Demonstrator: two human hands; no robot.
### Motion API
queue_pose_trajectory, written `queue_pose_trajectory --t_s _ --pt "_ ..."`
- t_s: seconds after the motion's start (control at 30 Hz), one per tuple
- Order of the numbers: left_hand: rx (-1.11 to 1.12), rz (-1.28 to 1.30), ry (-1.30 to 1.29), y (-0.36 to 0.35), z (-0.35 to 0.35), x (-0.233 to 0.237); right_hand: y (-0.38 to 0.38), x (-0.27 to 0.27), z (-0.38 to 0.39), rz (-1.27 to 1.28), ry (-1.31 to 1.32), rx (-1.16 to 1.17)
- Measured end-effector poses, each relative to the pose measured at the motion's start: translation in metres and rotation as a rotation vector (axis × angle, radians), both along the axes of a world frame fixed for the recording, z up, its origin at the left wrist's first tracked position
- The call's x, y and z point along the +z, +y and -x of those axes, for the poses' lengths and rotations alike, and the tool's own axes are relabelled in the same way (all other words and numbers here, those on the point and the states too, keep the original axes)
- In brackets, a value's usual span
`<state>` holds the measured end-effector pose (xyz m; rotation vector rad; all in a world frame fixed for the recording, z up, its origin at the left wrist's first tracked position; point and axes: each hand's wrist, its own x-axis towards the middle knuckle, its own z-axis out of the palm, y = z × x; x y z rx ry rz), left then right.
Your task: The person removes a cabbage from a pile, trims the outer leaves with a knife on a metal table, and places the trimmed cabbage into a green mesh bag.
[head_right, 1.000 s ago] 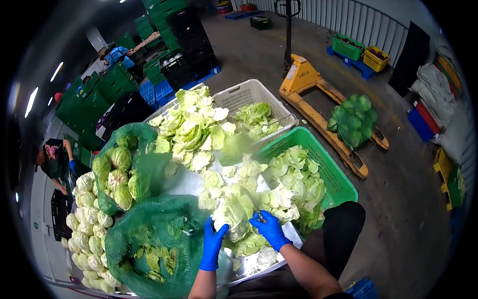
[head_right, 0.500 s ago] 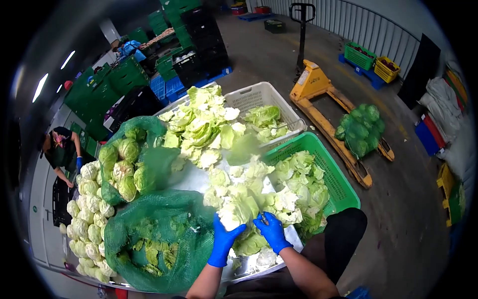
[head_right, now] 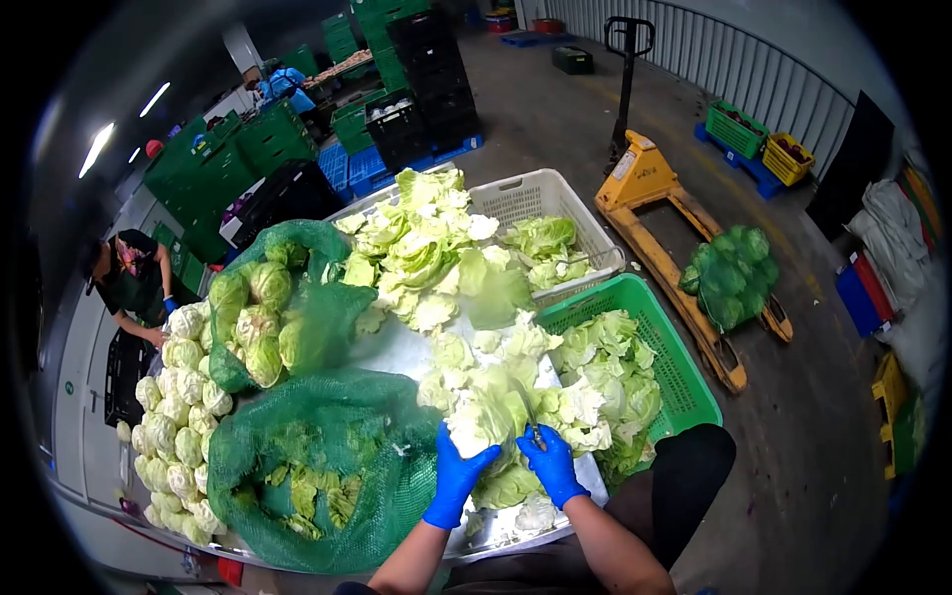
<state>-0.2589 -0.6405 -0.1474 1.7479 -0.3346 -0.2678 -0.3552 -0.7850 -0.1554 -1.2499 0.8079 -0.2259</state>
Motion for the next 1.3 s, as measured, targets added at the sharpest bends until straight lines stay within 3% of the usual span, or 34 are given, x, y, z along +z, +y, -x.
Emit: queue_pose_trajectory --t_s 1.3 --pt "-0.024 0.025 -0.001 0.004 -0.002 -0.002 0.002 -0.013 0.000 0.074 -0.008 -0.009"
